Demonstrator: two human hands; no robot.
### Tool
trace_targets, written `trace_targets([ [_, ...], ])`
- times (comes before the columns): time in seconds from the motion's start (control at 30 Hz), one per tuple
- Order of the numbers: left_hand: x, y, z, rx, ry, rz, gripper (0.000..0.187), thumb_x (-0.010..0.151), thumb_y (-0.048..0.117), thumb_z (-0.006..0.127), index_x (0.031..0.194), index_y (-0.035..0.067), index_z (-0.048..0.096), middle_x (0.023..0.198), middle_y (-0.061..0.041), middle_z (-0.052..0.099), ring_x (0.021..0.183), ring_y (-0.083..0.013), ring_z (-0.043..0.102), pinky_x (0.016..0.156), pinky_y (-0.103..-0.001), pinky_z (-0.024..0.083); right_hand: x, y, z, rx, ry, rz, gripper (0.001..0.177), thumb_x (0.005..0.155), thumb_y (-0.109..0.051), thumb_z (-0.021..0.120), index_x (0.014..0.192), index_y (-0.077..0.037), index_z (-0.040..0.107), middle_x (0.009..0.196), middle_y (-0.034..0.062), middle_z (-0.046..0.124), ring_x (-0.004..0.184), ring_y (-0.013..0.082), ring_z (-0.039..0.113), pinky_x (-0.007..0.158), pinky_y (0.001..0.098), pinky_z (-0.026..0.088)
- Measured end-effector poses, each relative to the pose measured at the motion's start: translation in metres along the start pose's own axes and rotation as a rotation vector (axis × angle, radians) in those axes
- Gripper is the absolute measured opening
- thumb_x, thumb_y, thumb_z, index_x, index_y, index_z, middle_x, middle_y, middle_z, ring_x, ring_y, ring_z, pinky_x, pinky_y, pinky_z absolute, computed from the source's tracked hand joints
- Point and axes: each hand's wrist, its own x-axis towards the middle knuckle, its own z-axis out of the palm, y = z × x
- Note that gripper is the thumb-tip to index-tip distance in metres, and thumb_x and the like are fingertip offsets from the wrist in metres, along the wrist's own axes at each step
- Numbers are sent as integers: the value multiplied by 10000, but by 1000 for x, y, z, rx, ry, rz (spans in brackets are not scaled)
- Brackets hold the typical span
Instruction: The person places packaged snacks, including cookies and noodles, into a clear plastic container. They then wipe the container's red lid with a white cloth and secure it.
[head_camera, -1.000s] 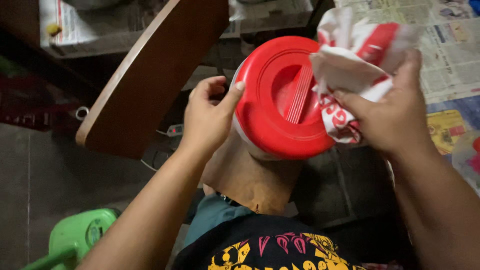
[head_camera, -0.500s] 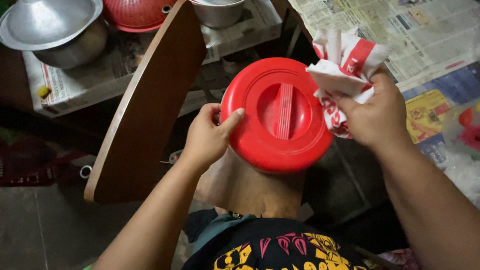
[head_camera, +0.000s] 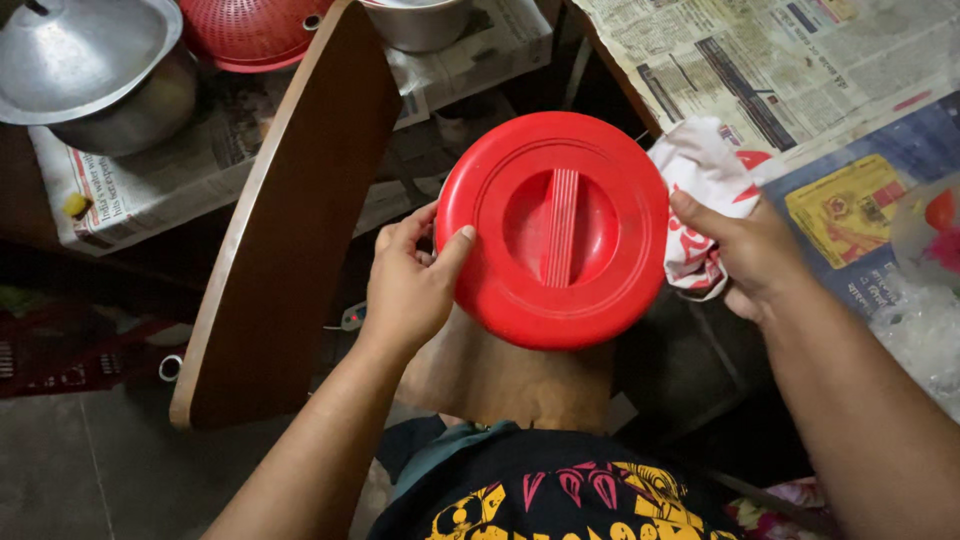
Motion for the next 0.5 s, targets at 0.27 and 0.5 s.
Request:
trace_targets([
  [0.27, 1, 25, -7, 224, 15, -22, 585, 868, 465, 714, 1350, 137, 678, 933, -115, 616, 764, -207, 619, 741, -330, 524, -8, -11, 17, -35, -4, -33, 532, 847, 5, 717, 1362, -50, 596, 1161, 103, 725, 965, 202, 735, 763, 354, 625],
  [0.5, 19, 10, -2, 219, 61, 101, 528, 891, 463, 757, 1249, 76, 738, 1041, -149, 598, 914, -241, 625, 820, -348, 524, -5, -17, 26, -76, 52, 7, 468, 861, 10, 711, 1321, -7, 620, 1094, 133, 739, 848, 205, 753, 632, 345, 622],
])
